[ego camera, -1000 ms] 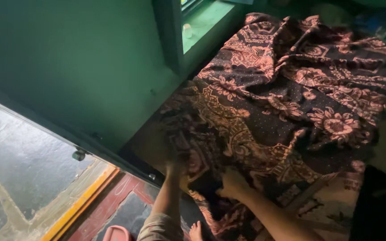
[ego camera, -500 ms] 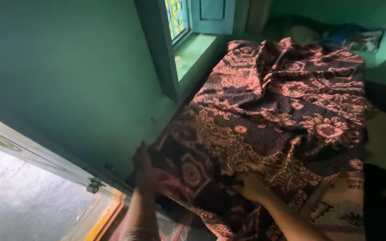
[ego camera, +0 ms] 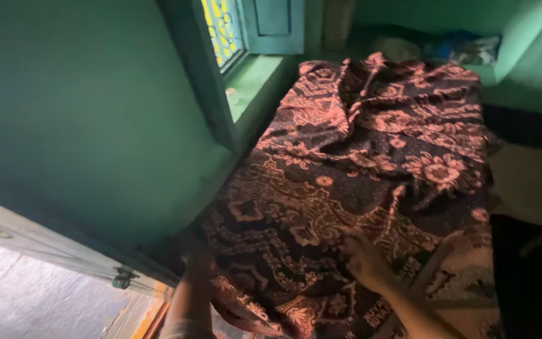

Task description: The person spreads a patterned tablecloth over a wooden table and smooths it out. They then move several white plastic chairs around the room, stacking some and positioning others near the table.

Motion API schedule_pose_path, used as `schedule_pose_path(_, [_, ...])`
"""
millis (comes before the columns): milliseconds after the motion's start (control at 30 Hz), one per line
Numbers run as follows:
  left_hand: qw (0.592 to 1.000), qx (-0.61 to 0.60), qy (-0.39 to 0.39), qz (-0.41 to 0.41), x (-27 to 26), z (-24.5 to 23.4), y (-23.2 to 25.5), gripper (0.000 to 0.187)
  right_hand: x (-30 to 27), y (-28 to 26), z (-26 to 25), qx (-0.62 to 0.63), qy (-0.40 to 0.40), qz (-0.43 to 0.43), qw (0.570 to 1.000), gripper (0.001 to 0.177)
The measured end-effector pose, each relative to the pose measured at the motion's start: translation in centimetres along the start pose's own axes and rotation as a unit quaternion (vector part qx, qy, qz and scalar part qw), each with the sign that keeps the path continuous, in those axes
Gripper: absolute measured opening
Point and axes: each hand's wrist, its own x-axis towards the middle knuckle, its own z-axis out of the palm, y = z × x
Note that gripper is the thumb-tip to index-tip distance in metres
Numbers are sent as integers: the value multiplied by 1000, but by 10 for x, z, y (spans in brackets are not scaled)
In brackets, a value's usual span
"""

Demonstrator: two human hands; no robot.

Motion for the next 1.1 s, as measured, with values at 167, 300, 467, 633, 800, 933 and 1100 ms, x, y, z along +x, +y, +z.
schedule_pose_path(167, [940, 210, -266, 30, -77, 103, 10, 57, -72, 25, -31, -65, 121, 226, 964, 87])
schedule_pose_path(300, [916, 250, -311, 38, -106, 129, 23, 56, -116, 43, -50, -97, 159, 281, 941, 79])
schedule_pose_path(467, [904, 283, -320, 32, -133, 135, 24, 55, -146, 60, -65, -111, 133, 170, 970, 54])
schedule_pose_path(633, [893, 349, -284, 23, -149, 120, 33, 55, -160, 106, -54, -58, 136, 36, 988, 28])
schedule_pose_path(800, [908, 333, -185, 176, -239, 161, 113, 54, -176, 134, -12, -83, -101, 109, 985, 21])
schedule_pose_path(933, [909, 201, -114, 346, -349, 178, 205, 78, -205, 131, 2, 6, -139, 81, 987, 25])
schedule_pose_path(1100, [892, 126, -208, 381, -425, 178, 242, 63, -221, 120, -37, 154, -225, 55, 961, 29])
